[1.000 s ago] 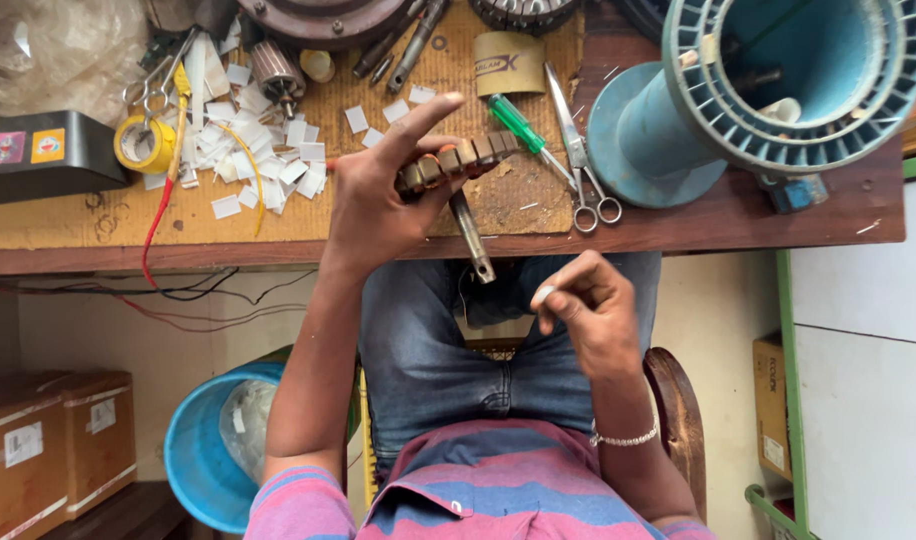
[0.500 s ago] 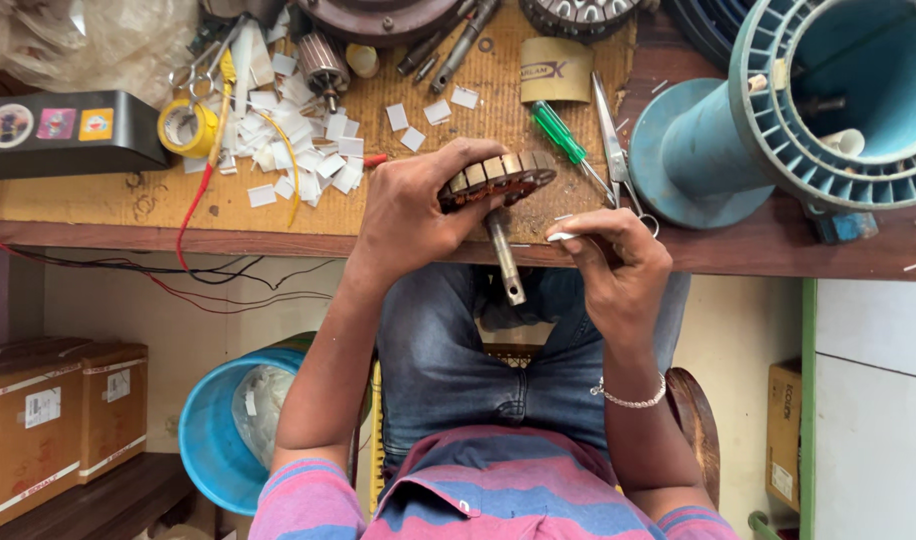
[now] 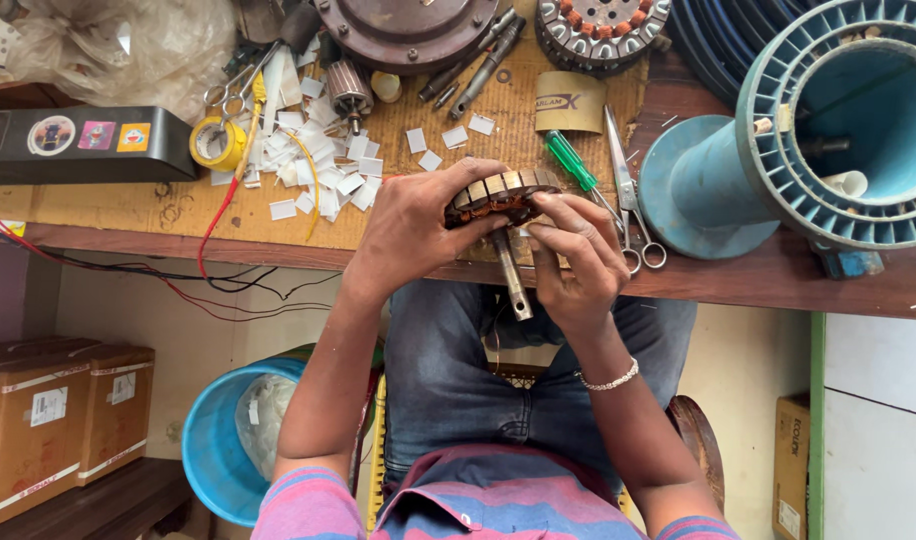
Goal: The person inserts small white insulating pieces into the slots of a motor stator. They use scissors to trim the pieces and a screwdriver to push them into place. The person repeats this process for multiple slots around the stator.
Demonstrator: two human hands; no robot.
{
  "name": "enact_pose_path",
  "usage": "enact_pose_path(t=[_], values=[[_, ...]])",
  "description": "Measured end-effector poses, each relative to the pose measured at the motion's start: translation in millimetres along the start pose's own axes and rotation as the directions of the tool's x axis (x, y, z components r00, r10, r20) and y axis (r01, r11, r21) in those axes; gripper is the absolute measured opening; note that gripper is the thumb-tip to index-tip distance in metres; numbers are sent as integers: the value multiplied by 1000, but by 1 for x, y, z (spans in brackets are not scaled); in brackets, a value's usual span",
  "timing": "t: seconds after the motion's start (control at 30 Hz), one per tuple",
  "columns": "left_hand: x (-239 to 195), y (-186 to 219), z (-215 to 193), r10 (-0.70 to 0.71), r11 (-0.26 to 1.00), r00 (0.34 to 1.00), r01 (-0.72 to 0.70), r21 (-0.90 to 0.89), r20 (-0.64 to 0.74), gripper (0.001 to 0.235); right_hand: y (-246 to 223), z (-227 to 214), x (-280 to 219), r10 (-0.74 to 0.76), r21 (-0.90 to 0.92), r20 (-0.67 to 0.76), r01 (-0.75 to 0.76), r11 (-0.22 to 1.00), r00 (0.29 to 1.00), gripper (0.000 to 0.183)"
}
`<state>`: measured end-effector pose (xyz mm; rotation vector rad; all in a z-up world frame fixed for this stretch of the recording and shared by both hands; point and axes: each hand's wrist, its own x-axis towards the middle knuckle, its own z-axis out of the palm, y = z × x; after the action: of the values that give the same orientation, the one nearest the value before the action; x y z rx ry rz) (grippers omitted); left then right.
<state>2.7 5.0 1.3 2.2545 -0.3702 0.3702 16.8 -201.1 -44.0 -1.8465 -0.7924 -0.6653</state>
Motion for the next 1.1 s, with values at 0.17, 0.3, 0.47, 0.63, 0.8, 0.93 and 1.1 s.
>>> enact_pose_path(t=[0.17, 0.3, 0.47, 0.63, 0.8, 0.93, 1.1], values=[[3, 5, -2, -3, 1000, 1000, 2, 8, 15, 44, -1, 1, 0, -8, 2, -18, 8, 1000, 1000, 20], [0, 2, -1, 13, 1000, 999, -13, -17, 35, 42, 5, 1, -9, 13, -15, -3, -13, 1000, 1000, 21], [5, 11, -3, 104, 993, 994, -103, 49, -15, 45, 6, 3, -6, 30, 74, -9, -29, 997, 1000, 20], [9, 19, 2, 34, 992, 999, -29, -119, 39, 43, 3, 3, -3, 90, 81, 23, -91, 992, 996, 18], [6, 20, 8, -167, 947, 984, 179, -266, 67, 38, 5, 2, -4, 101, 137, 51, -107, 985, 994, 18], [6, 15, 11, -122, 950, 992, 113, -290, -14, 35, 10, 4, -4, 93, 191, 81, -107, 976, 992, 18], [4, 6, 17, -168, 890, 985, 131, -437, -48, 34, 16, 3, 4, 79, 222, 153, -112, 969, 985, 18]])
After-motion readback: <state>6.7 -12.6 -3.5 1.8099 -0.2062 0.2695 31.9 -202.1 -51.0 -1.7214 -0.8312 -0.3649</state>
